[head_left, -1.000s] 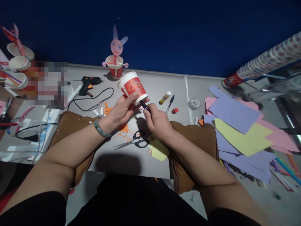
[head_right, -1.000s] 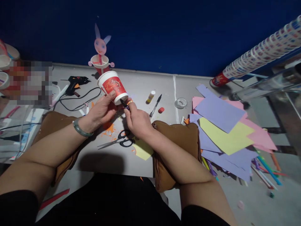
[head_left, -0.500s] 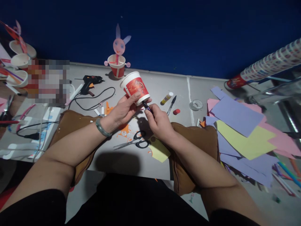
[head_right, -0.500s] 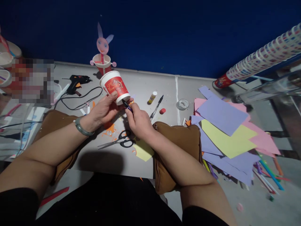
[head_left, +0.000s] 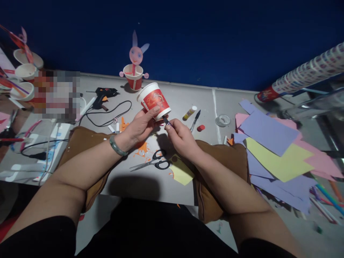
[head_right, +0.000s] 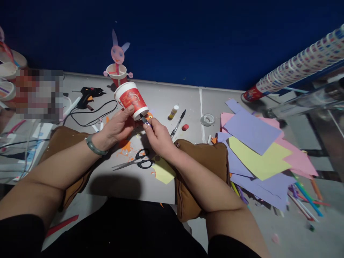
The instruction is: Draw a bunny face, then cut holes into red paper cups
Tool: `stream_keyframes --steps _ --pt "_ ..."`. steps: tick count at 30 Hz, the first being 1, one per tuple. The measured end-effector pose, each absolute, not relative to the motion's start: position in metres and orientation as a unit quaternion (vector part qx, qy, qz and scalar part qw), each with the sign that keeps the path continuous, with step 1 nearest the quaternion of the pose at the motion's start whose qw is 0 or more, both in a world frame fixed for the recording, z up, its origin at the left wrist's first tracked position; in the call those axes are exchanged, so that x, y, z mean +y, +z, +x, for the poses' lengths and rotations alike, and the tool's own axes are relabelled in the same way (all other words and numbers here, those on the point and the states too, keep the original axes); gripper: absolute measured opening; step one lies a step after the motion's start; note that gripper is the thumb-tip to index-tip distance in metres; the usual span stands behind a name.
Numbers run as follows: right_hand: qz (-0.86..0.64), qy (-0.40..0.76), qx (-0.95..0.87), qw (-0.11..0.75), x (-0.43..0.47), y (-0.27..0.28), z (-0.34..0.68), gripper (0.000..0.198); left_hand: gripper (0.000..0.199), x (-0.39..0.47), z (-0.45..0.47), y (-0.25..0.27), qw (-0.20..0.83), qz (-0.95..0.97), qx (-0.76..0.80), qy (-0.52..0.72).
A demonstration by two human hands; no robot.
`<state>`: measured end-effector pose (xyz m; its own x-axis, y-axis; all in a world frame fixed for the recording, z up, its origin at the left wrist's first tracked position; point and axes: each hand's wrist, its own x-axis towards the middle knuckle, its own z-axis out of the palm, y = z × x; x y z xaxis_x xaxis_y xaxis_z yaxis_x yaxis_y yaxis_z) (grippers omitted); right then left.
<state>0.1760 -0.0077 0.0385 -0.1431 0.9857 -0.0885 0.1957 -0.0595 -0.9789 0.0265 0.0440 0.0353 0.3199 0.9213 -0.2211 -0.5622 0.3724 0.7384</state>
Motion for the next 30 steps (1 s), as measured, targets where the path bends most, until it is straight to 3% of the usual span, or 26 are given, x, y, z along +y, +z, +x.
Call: stream_keyframes --steps 2,3,7,10,19,26,30 --pt "-0.549 0.438 -0.593 0.394 -0.008 0.037 0.175 0.022 0.035 0.045 0.027 0.034 0.762 0.281 0.317 0.489" --pt "-0.538 0.467 -0.580 0.395 -0.008 0.038 0.175 0.023 0.036 0.045 0.027 0.034 0.761 0.282 0.316 0.491" --pt "-0.393 0.737 -0.408 0.368 -0.008 0.046 0.178 0.027 0.034 0.043 0.026 0.037 0.756 0.285 0.325 0.491" --pt "-0.339 0.802 -0.334 0.360 -0.007 0.049 0.180 0.022 0.034 0.042 0.025 0.039 0.758 0.288 0.316 0.492" --pt "-0.436 0.659 -0.433 0.434 -0.009 0.035 0.169 0.035 0.034 0.042 0.027 0.037 0.766 0.271 0.298 0.501" --pt "-0.337 0.792 -0.345 0.375 -0.009 0.049 0.178 0.024 0.037 0.043 0.024 0.038 0.776 0.276 0.295 0.484" --pt "-0.385 0.720 -0.413 0.404 -0.008 0.041 0.177 0.030 0.037 0.045 0.023 0.035 0.775 0.270 0.310 0.480"
